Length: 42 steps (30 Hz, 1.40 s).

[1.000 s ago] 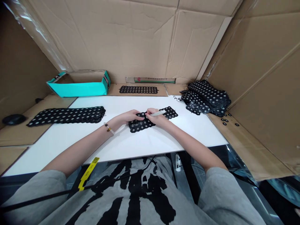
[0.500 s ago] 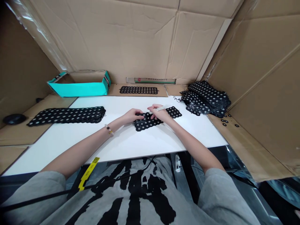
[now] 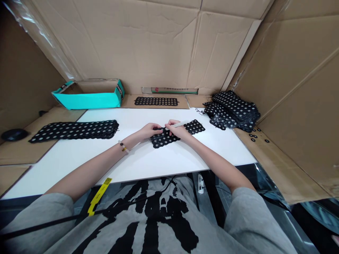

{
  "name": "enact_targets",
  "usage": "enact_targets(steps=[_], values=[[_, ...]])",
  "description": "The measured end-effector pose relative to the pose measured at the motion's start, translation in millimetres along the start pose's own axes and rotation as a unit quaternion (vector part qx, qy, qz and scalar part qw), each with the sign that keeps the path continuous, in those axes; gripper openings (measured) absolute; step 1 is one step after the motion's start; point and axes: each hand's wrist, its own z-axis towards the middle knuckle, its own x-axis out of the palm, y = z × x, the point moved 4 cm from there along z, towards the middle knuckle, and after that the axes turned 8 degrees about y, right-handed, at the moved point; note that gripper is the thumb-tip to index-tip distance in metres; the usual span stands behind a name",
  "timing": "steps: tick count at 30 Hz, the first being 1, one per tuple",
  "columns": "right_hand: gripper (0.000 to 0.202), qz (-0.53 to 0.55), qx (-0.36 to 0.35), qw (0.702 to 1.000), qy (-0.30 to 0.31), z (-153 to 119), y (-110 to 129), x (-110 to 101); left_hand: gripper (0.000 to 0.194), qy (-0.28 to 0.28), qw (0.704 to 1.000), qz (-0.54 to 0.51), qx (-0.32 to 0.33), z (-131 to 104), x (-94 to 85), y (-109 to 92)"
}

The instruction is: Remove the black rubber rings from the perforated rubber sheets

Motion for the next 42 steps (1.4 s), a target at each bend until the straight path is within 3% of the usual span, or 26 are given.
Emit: enact_targets(steps=[5,9,14,17,21,26,32,37,42], values=[[0.022,-0.09,-0.026,0.995,-0.033,-6,15,8,0.039,0.067,0.995,-0.067,-0.03,-2,-1.8,-4],[0.022,-0.098,-0.033,0.994,-0.027,-5,18,11,0.04,0.127,0.991,-0.038,-0.031,-4,-4.8,-10],[0.026,-0.031,-0.034,0.999,-0.015,-6,16,3,0.036,0.026,0.99,0.136,0.003,-3,-10.1,-12],[0.025,-0.014,-0.018,1.0,0.015,-6,13,-1,0.031,0.033,0.98,0.194,0.01,-4,-5.7,-13],[0.024,-0.03,-0.025,0.998,0.047,-5,12,-1,0.034,0.058,0.986,0.157,-0.009,-6,-2.3,-13],[0.024,-0.045,-0.039,0.998,0.02,-6,14,1,0.035,0.041,0.996,0.063,-0.038,-6,-2.6,-10],[0.023,-0.046,-0.05,0.998,-0.015,-8,20,0,0.038,0.071,0.995,-0.051,-0.057,-5,-2.7,-6],[0.025,0.066,-0.014,0.998,0.016,-3,9,0,0.04,0.092,0.993,-0.048,-0.058,-7,-0.5,-10],[0.025,0.084,-0.003,0.996,0.021,-1,5,0,0.04,0.074,0.995,-0.02,-0.062,-7,-0.4,-10]])
